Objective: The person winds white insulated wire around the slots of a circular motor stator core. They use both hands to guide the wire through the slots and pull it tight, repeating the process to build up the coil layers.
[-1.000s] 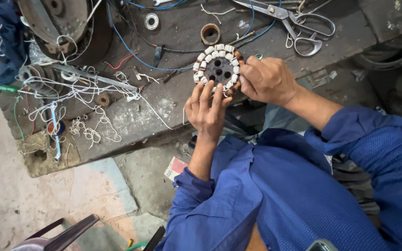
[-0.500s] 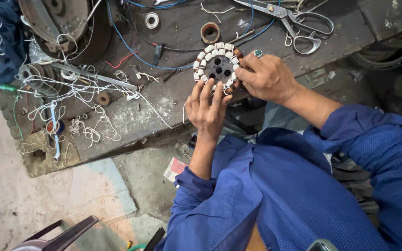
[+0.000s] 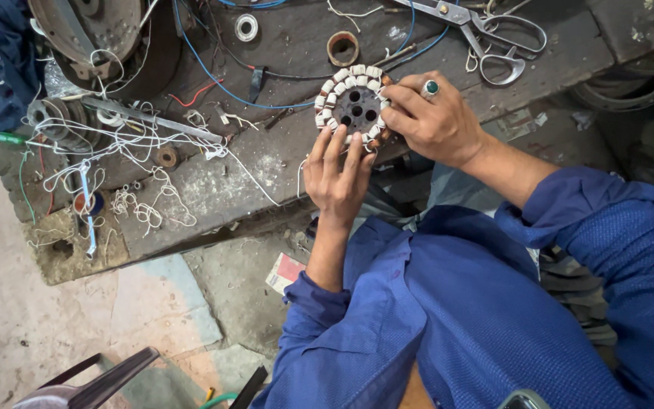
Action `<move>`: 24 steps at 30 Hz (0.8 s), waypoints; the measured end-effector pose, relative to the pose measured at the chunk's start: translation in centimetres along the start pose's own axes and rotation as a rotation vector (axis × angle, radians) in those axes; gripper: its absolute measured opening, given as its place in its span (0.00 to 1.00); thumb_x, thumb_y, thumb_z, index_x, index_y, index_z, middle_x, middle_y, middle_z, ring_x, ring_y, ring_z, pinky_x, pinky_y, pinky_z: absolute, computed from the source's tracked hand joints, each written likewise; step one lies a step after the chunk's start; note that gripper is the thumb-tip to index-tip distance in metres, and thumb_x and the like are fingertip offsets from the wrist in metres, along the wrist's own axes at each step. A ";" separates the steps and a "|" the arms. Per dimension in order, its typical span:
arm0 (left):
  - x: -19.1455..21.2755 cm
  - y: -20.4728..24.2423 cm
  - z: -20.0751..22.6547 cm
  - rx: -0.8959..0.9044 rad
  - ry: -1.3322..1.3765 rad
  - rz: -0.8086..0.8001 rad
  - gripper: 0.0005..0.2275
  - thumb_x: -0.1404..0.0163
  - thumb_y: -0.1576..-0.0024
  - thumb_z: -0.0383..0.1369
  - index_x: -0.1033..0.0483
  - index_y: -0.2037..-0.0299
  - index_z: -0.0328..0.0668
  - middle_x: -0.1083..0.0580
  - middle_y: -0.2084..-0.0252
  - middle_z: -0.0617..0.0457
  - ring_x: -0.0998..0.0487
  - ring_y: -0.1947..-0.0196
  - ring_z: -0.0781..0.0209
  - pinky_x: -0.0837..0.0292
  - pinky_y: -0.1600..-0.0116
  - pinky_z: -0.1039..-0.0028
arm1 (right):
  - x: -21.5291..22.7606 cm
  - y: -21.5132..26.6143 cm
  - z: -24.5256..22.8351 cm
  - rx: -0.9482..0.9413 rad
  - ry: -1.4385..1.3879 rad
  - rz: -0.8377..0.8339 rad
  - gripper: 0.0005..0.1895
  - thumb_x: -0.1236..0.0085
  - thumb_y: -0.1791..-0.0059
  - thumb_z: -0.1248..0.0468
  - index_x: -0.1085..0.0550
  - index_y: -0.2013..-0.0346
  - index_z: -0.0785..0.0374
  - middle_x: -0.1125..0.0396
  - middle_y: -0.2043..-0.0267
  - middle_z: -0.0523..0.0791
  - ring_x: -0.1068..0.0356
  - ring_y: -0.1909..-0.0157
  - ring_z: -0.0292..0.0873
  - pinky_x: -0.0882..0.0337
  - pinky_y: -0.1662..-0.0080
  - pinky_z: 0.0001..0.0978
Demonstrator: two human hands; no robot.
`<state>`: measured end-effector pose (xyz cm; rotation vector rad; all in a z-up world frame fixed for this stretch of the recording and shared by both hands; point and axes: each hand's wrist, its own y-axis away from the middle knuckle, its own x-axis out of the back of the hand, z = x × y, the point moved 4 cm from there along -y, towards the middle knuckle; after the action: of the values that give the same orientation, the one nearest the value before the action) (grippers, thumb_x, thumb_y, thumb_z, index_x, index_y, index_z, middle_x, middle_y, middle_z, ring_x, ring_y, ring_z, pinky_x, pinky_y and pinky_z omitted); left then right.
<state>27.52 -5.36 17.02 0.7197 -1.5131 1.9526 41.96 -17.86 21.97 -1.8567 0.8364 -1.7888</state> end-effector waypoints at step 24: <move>1.5 -0.4 0.1 0.025 0.178 0.029 0.07 0.34 0.48 0.36 0.19 0.66 0.45 0.27 0.42 0.50 0.29 0.39 0.48 0.33 0.37 0.60 | -0.5 0.4 0.1 0.020 -0.003 -0.070 0.06 0.40 0.46 0.68 0.23 0.54 0.63 0.31 0.37 0.51 0.31 0.36 0.51 0.28 0.41 0.45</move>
<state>26.81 -5.25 18.38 0.5219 -1.4017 2.0023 42.06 -17.75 21.32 -1.8970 0.7582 -1.8287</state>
